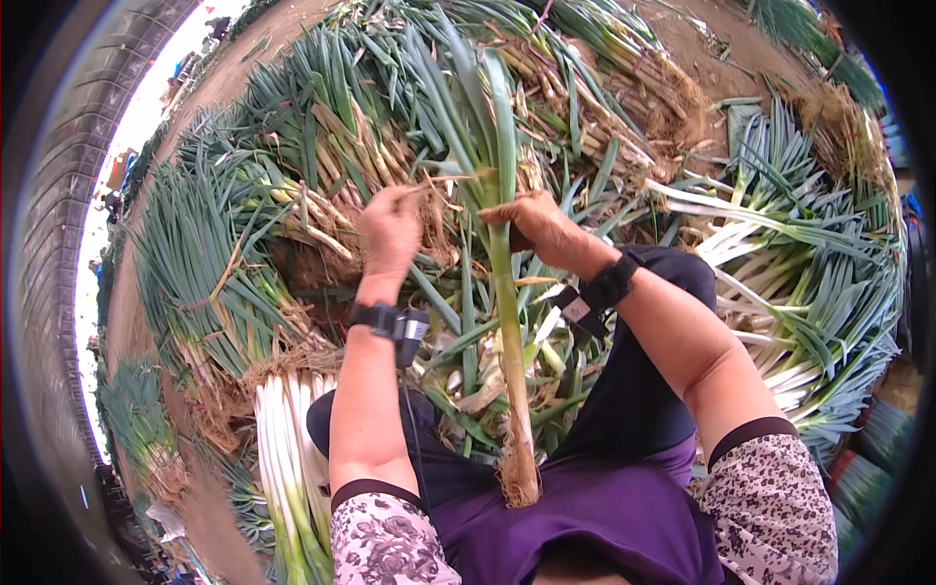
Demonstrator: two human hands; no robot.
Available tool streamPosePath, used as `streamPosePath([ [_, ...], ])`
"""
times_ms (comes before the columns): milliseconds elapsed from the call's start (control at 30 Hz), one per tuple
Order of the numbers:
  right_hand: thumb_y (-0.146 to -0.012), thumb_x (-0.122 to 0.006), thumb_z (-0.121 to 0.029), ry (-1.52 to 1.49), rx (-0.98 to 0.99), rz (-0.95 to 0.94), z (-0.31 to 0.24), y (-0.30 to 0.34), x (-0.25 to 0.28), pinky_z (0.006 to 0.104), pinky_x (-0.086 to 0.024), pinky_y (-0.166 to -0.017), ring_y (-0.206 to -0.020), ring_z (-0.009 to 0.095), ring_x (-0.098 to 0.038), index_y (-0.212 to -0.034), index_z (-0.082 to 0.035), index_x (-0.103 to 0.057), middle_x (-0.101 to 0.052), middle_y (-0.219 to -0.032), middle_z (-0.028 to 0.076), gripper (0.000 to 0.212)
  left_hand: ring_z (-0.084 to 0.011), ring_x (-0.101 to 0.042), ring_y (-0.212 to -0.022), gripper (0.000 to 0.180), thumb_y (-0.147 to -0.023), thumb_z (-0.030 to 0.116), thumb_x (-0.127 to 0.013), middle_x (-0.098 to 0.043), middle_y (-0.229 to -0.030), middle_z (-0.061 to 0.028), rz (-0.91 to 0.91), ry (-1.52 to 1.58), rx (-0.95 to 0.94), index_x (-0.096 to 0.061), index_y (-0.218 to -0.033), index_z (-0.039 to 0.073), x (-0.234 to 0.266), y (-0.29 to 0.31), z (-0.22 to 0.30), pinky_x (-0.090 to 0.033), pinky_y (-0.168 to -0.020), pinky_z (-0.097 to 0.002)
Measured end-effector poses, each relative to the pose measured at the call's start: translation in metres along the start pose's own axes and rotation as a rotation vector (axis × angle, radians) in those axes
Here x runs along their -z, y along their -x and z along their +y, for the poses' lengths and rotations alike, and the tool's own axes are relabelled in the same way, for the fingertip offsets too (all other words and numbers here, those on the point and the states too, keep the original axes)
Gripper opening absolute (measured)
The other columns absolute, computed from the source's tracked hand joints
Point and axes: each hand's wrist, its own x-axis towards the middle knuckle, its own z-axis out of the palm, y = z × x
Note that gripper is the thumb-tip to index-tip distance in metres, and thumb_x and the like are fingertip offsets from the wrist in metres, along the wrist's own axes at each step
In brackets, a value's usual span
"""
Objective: Manually stripping the outer layers of leeks and placing them onto a neat pile for agricultural processing.
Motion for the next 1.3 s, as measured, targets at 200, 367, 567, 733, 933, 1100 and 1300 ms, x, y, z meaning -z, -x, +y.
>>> streamPosePath([
  [200, -0.083, -0.069, -0.014, -0.175, -0.046, -0.020, 0.003, -0.010, 0.015, 0.0360, -0.054, -0.059, -0.065, 0.020, -0.063, -0.097, 0.001, -0.063, -0.063, -0.082, 0.006, 0.021, -0.0185, -0.068, -0.076, 0.035, -0.085, 0.031, -0.066, -0.070, -0.083, -0.0120, -0.267, -0.603, 0.135, -0.069, -0.093, -0.003, 0.032, 0.116, -0.070, -0.053, -0.069, -0.0313],
  [367, -0.086, -0.067, -0.017, -0.313, -0.036, -0.162, -0.001, 0.004, 0.012, 0.0350, -0.055, -0.067, -0.071, 0.018, -0.064, -0.100, -0.002, -0.062, -0.064, -0.084, 0.006, 0.021, -0.0252, -0.066, -0.090, 0.031, -0.091, 0.027, -0.058, -0.069, -0.097, -0.0147, -0.401, 0.877, 0.909, -0.064, -0.105, -0.001, -0.003, 0.097, 0.066, -0.052, -0.081, -0.0373],
  [567, -0.083, -0.072, -0.022, -0.185, 0.221, -0.137, -0.010, 0.003, 0.006, 0.0299, -0.055, -0.054, -0.060, 0.018, -0.063, -0.094, 0.003, -0.064, -0.064, -0.077, 0.008, 0.028, -0.0220, -0.060, -0.077, 0.027, -0.086, 0.017, -0.056, -0.065, -0.095, -0.0173, -0.533, 1.317, 1.013, -0.059, -0.107, 0.000, -0.012, 0.080, 0.077, -0.050, -0.078, -0.0362],
  [733, -0.080, -0.074, -0.019, -0.048, 0.437, -0.062, -0.025, 0.009, 0.009, 0.0274, -0.054, -0.054, -0.060, 0.015, -0.064, -0.091, 0.003, -0.069, -0.067, -0.076, 0.009, 0.025, -0.0207, -0.055, -0.073, 0.027, -0.080, 0.010, -0.052, -0.063, -0.090, -0.0149, -0.471, 1.218, 1.029, -0.059, -0.102, -0.003, -0.024, 0.066, 0.085, -0.049, -0.077, -0.0340],
  [933, -0.077, -0.076, -0.017, 0.156, 0.674, 0.086, -0.015, -0.003, 0.014, 0.0275, -0.050, -0.059, -0.060, 0.010, -0.059, -0.090, 0.002, -0.072, -0.067, -0.069, 0.006, 0.024, -0.0166, -0.059, -0.079, 0.033, -0.077, 0.003, -0.054, -0.064, -0.097, -0.0105, -0.397, 0.989, 0.805, -0.060, -0.108, -0.008, -0.039, 0.104, 0.074, -0.048, -0.070, -0.0266],
  [1100, -0.079, -0.073, -0.017, 0.200, 0.617, 0.119, -0.006, 0.002, 0.014, 0.0245, -0.046, -0.055, -0.059, 0.007, -0.055, -0.089, 0.003, -0.071, -0.065, -0.068, 0.003, 0.022, -0.0166, -0.061, -0.077, 0.030, -0.077, 0.003, -0.070, -0.063, -0.098, -0.0096, -0.024, 0.535, 0.303, -0.062, -0.106, -0.004, -0.044, 0.125, 0.086, -0.049, -0.069, -0.0282],
  [1300, -0.081, -0.073, -0.013, 0.190, 0.538, 0.129, -0.006, 0.010, 0.010, 0.0215, -0.041, -0.047, -0.051, 0.005, -0.051, -0.088, 0.001, -0.070, -0.061, -0.066, 0.000, 0.016, -0.0119, -0.056, -0.066, 0.010, -0.083, 0.002, -0.067, -0.060, -0.073, -0.0057, 0.069, 0.051, -0.139, -0.060, -0.089, -0.002, -0.051, 0.130, 0.072, -0.048, -0.063, -0.0284],
])
